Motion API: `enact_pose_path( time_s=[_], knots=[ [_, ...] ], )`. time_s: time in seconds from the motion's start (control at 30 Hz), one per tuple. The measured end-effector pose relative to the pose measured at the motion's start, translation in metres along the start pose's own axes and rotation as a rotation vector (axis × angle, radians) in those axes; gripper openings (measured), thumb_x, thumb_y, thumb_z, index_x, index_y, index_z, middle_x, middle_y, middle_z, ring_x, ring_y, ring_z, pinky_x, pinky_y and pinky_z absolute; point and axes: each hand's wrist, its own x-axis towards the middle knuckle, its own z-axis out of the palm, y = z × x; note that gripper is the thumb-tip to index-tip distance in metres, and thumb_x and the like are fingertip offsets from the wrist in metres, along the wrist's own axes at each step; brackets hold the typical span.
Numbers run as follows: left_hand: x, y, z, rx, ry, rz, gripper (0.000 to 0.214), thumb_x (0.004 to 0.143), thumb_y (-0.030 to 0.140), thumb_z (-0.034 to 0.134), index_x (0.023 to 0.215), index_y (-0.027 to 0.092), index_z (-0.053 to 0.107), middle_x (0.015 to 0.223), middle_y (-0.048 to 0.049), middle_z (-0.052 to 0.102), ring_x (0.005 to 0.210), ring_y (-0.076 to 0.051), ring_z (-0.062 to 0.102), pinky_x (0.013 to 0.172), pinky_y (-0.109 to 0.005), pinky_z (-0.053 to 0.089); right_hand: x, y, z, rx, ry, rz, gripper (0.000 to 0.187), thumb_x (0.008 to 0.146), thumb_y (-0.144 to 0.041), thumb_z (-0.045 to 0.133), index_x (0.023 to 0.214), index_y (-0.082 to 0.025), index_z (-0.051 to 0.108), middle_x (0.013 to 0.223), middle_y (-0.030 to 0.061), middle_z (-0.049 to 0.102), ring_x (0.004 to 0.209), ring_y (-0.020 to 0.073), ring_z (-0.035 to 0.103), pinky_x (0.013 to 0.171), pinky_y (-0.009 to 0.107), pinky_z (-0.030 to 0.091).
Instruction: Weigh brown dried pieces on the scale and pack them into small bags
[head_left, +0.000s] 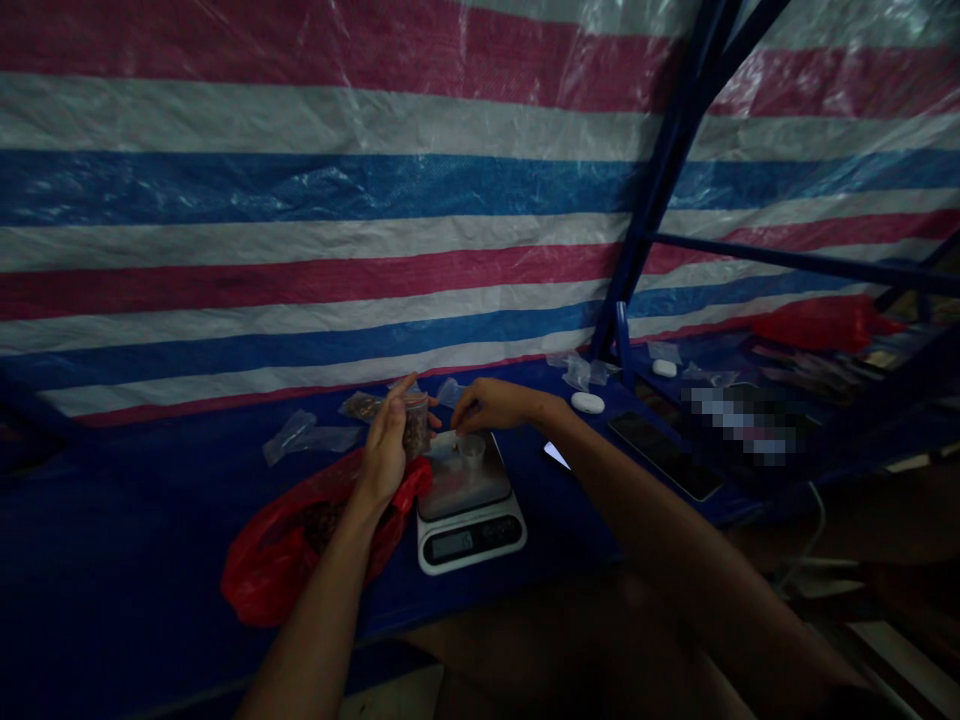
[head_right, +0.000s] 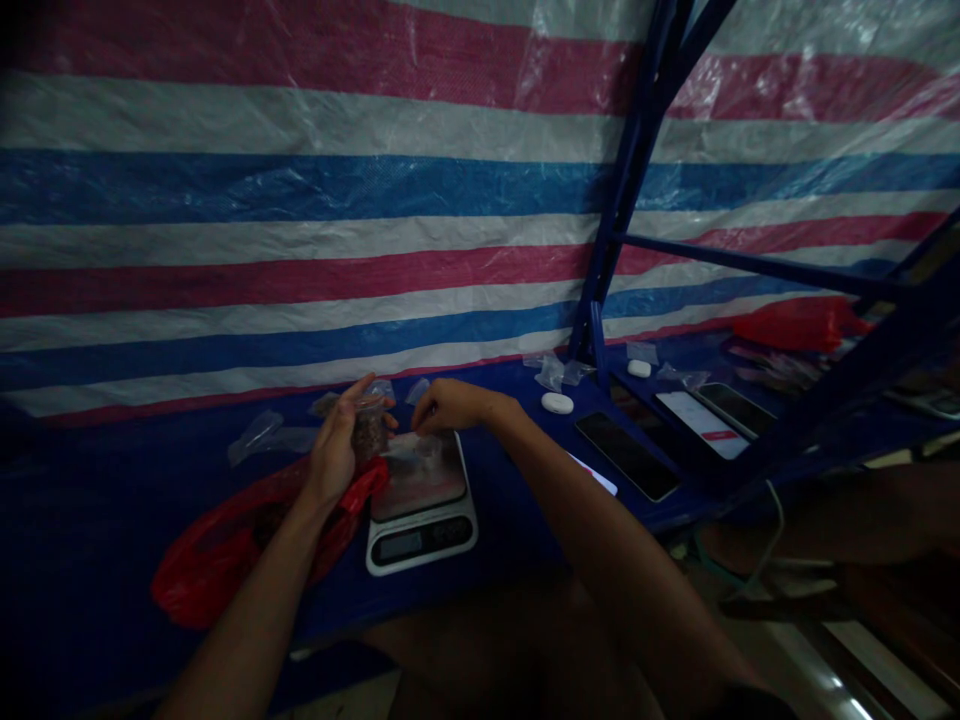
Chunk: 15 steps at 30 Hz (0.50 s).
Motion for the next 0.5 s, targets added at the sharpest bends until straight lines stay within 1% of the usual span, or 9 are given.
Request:
enact_pose_path(
  time_s=[0.07,0.13,0.2,0.23,0.3,0.33,0.43,0.47,0.5],
  knots=[
    [0.001,-0.001,-0.001,0.003,-0.001,-0.008,0.074,0.096,0.068,0.045,0.150,0.019,0.047,0.117,-0.0132,0.071,0.081,-0.020,0.070,0.066,-0.032,0.060,0.008,0.002,0.001,-0.013,-0.074,-0.005,0.021,0.078,-0.012,0.074,0.095,-0.020,0.084,0.088,0.0012,0.081,0.077,0.0173,0.073,0.069,0.023,0.050],
    [0.001,-0.002,-0.002,-0.006,-0.003,-0.016,0.075,0.095,0.069,0.045,0.150,0.018,0.048,0.118,-0.0134,0.071,0.082,-0.021,0.070,0.066,-0.032,0.060,0.012,0.002,0.003,-0.014,-0.129,-0.006,0.022,0.078,-0.009,0.073,0.092,-0.020,0.085,0.087,0.0013,0.082,0.077,0.0168,0.073,0.068,0.022,0.049],
    [0.002,-0.003,-0.002,-0.032,-0.010,-0.024,0.074,0.095,0.069,0.047,0.149,0.018,0.049,0.117,-0.0132,0.071,0.080,-0.020,0.070,0.065,-0.032,0.060,0.012,0.001,0.003,-0.008,-0.167,0.007,0.022,0.079,-0.008,0.071,0.090,-0.020,0.085,0.085,0.0018,0.081,0.075,0.0164,0.073,0.067,0.022,0.049],
    [0.002,-0.003,-0.003,-0.047,-0.016,-0.027,0.073,0.095,0.068,0.048,0.148,0.018,0.050,0.117,-0.0129,0.071,0.080,-0.019,0.070,0.065,-0.032,0.060,0.010,0.000,0.002,-0.006,-0.167,0.014,0.020,0.079,-0.009,0.071,0.090,-0.019,0.085,0.084,0.0021,0.081,0.074,0.0163,0.072,0.066,0.023,0.049],
    [0.002,-0.004,-0.002,-0.075,-0.026,-0.032,0.072,0.095,0.068,0.050,0.147,0.018,0.051,0.115,-0.0121,0.071,0.079,-0.019,0.069,0.065,-0.031,0.060,0.006,-0.004,-0.006,0.014,-0.100,0.004,0.016,0.081,-0.012,0.072,0.090,-0.018,0.084,0.085,0.0026,0.081,0.074,0.0164,0.071,0.067,0.023,0.049],
    [0.002,-0.003,-0.002,-0.086,-0.029,-0.036,0.071,0.095,0.067,0.051,0.147,0.018,0.052,0.114,-0.0118,0.071,0.078,-0.018,0.069,0.065,-0.031,0.060,0.004,-0.007,-0.011,0.031,-0.031,-0.015,0.016,0.083,-0.015,0.072,0.092,-0.017,0.084,0.087,0.0031,0.081,0.076,0.0166,0.071,0.069,0.024,0.049],
    [0.001,-0.003,-0.001,-0.109,-0.030,-0.047,0.073,0.093,0.067,0.055,0.147,0.019,0.053,0.111,-0.0109,0.072,0.077,-0.019,0.069,0.062,-0.030,0.059,0.000,-0.024,-0.025,0.081,0.231,-0.109,0.018,0.088,-0.022,0.069,0.100,-0.015,0.082,0.096,0.0055,0.080,0.086,0.0179,0.071,0.077,0.026,0.051],
    [0.001,-0.003,-0.001,-0.116,-0.030,-0.052,0.073,0.091,0.068,0.056,0.146,0.019,0.054,0.110,-0.0107,0.072,0.076,-0.019,0.069,0.061,-0.030,0.058,0.000,-0.031,-0.027,0.086,0.287,-0.141,0.019,0.089,-0.023,0.069,0.102,-0.015,0.082,0.098,0.0064,0.080,0.088,0.0182,0.071,0.079,0.027,0.051],
    [0.001,-0.004,0.000,-0.123,-0.031,-0.059,0.073,0.090,0.069,0.058,0.145,0.019,0.055,0.107,-0.0103,0.073,0.075,-0.019,0.069,0.060,-0.029,0.058,0.001,-0.038,-0.029,0.084,0.307,-0.172,0.021,0.090,-0.024,0.069,0.104,-0.014,0.081,0.099,0.0070,0.080,0.088,0.0182,0.071,0.079,0.027,0.051]
  ],
)
